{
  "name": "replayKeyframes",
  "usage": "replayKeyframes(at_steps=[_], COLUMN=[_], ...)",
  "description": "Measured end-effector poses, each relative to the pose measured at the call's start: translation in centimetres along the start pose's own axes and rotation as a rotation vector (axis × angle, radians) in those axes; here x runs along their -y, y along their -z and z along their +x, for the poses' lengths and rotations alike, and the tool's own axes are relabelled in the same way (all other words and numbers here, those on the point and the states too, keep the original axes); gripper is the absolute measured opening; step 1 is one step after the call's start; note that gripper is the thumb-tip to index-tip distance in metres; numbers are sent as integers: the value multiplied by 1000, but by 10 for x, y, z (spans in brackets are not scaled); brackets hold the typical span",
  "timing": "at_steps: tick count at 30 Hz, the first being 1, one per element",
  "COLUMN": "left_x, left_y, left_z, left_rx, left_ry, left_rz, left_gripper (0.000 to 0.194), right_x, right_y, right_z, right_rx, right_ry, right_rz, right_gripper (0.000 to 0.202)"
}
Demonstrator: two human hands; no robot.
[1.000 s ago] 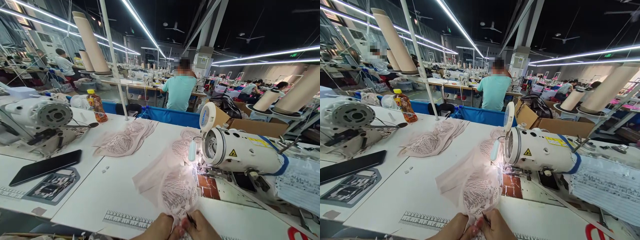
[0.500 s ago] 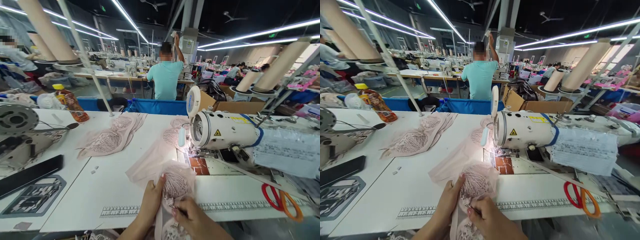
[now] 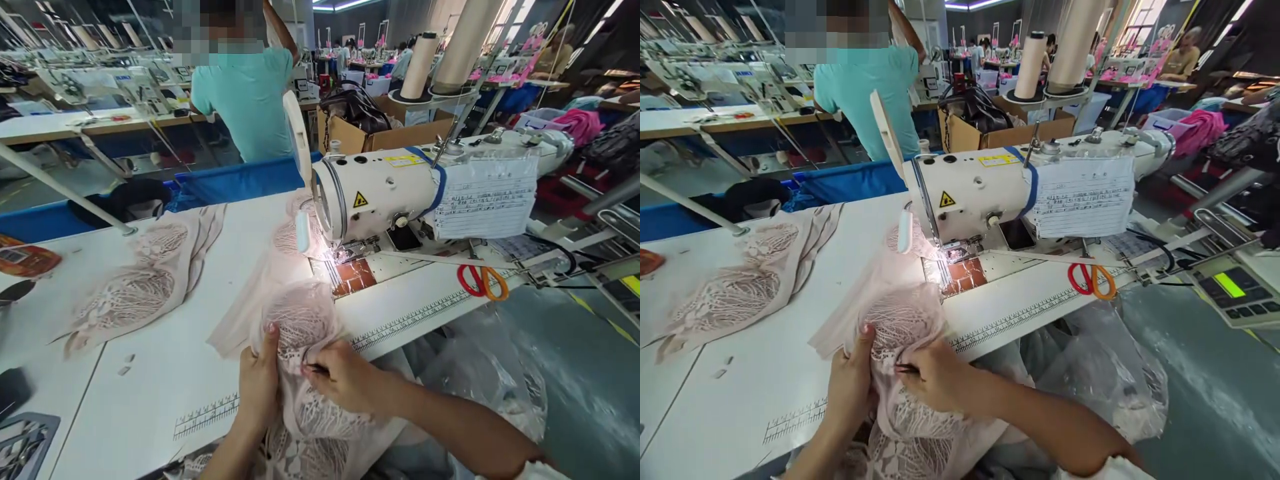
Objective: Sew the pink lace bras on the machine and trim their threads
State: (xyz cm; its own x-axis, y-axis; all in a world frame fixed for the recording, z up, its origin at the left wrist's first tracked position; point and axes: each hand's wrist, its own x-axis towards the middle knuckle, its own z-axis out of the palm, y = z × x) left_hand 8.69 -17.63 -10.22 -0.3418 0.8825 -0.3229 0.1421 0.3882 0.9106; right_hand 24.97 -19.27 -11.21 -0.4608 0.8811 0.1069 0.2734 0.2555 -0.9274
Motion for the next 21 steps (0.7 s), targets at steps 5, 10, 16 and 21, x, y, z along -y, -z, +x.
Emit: replayKeyframes(at_steps=[5, 10, 16, 21], left_x=[-4, -28, -36, -21], left_y=[6, 10, 44, -14], left_z=[10, 62, 114, 66], left_rx=[279, 425, -227, -44], left_ry=[60, -171, -562, -984], left_rz=[-66, -275, 402, 588], left_gripper=[57, 60, 55, 19], right_x=[-3, 0, 6, 24], right_y=[22, 33, 64, 102], right_z=[-8, -6, -10, 8], right_rx=[-43, 48, 104, 320], right_ry=[-193, -310, -303, -252], right_rz=[-10, -81, -381, -593], right_gripper=[37, 39, 29, 25])
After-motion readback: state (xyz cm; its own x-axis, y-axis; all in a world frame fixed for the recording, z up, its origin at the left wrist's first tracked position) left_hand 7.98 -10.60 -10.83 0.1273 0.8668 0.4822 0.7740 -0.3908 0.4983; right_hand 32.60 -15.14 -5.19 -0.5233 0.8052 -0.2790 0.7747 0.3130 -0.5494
